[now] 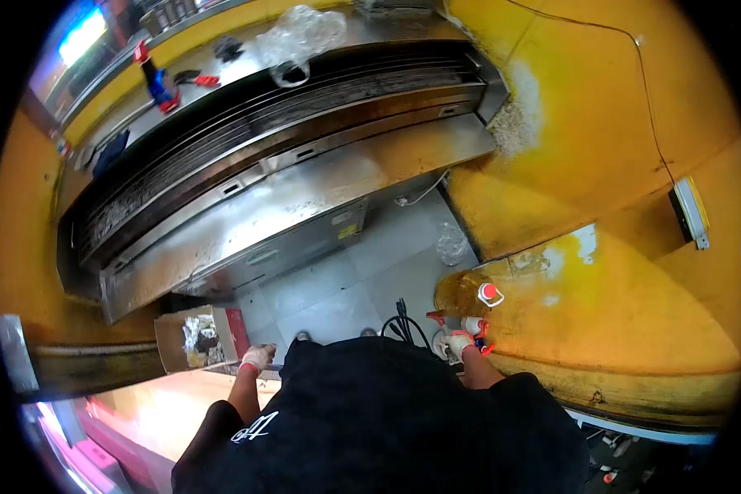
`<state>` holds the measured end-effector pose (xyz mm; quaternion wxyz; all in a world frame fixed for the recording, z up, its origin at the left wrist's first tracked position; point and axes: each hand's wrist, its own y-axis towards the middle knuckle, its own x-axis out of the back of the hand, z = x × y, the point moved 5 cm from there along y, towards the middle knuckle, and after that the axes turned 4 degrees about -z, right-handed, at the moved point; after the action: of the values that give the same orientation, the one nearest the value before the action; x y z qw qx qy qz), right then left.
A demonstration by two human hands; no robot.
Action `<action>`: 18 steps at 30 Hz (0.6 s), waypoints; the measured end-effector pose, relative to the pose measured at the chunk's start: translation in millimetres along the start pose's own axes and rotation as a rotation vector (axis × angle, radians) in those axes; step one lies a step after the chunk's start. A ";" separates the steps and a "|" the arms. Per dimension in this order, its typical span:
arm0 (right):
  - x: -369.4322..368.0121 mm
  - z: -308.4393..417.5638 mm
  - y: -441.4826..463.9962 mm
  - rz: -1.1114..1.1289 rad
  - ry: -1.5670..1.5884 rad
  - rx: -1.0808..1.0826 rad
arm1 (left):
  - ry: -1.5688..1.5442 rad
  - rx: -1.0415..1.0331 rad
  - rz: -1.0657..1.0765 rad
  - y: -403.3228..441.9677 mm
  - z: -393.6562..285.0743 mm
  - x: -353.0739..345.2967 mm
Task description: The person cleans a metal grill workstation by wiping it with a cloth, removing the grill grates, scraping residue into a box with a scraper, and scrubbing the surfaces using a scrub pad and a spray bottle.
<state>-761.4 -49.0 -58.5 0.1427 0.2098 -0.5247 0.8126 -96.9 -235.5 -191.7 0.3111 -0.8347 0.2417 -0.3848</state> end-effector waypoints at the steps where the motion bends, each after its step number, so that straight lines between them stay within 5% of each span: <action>1: 9.2 -13.8 33.8 -0.026 0.015 0.095 | -0.353 0.225 0.060 3.7 -9.3 -18.1; 3: 23.9 -28.7 51.5 0.019 0.406 -0.188 | -0.321 0.238 0.116 14.4 -43.2 -28.9; 5: 52.8 -14.3 54.6 -0.124 0.309 -0.125 | -0.297 0.252 0.162 32.7 -67.0 -35.9; 7: 46.4 -32.2 104.1 0.026 0.738 -0.085 | -0.221 0.155 0.254 53.5 -81.0 -42.6; 8: 54.2 -25.1 109.7 0.026 0.663 -0.042 | -0.213 0.160 0.262 55.7 -97.0 -41.5; 10: 73.1 -10.2 114.0 -0.046 0.471 -0.020 | 0.798 -0.584 0.202 44.3 -178.8 -34.8; 11: 86.8 4.3 113.4 -0.112 0.272 0.014 | 0.798 -0.589 0.216 45.3 -210.4 -34.7; 13: 115.6 36.6 99.5 -0.192 0.157 -0.023 | 0.754 -0.255 0.320 58.4 -252.8 -28.2; 15: 128.0 13.0 158.7 -0.204 0.353 0.118 | 0.877 -0.375 0.281 109.7 -265.1 -36.3; 16: 167.5 72.0 103.8 -0.258 0.136 -0.041 | 0.834 -0.294 0.336 142.6 -263.3 -42.1; 18: 198.1 61.8 174.1 -0.314 0.070 0.022 | 0.699 -0.220 0.369 180.5 -287.8 -42.4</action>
<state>-1000.9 -174.2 -76.9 0.2840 0.2623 -0.4710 0.7929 -379.5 -428.7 -193.0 0.1827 -0.6246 0.5183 -0.5549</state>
